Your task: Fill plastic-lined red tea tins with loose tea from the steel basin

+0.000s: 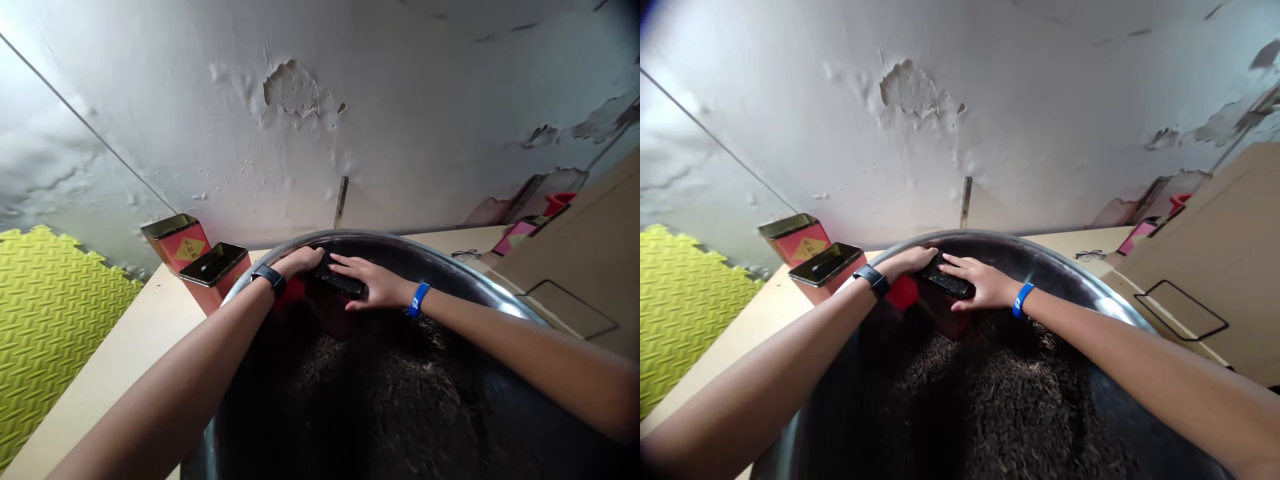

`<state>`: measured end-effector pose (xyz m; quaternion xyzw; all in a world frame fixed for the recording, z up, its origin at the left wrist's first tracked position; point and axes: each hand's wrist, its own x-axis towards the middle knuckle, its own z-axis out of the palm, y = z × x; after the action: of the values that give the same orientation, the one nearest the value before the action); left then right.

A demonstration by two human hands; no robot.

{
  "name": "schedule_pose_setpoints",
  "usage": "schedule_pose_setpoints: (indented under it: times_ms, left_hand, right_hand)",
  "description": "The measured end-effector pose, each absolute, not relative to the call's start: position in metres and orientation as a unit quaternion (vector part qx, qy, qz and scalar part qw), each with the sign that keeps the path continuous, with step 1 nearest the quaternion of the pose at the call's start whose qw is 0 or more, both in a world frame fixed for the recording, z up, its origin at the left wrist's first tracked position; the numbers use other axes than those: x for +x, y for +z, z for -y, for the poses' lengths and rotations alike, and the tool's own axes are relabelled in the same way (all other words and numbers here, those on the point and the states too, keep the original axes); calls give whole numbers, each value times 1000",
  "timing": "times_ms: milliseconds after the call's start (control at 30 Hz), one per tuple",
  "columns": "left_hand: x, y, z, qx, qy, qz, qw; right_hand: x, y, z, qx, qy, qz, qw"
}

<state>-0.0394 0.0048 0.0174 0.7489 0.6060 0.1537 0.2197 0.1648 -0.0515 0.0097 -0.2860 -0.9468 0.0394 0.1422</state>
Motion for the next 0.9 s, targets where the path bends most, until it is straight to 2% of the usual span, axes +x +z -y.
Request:
schedule_pose_setpoints:
  times_ms: [100, 233, 500, 633, 767, 900]
  left_hand:
    - [-35, 20, -6, 729, 141, -637, 207]
    - [-29, 19, -5, 751, 155, -605, 216]
    - [-24, 8, -13, 755, 232, -563, 242]
    - [-22, 10, -9, 699, 251, -607, 283]
    - [-20, 14, 0, 669, 282, -592, 351]
    - [-21, 13, -1, 658, 284, -588, 375]
  right_hand:
    - [170, 5, 47, -263, 31, 949, 171]
    - [177, 10, 38, -245, 15, 956, 158]
    - [187, 14, 42, -258, 28, 949, 181]
    - [176, 19, 54, -298, 33, 934, 195]
    - [171, 21, 58, -310, 31, 930, 193]
    - [172, 18, 56, -316, 48, 925, 203]
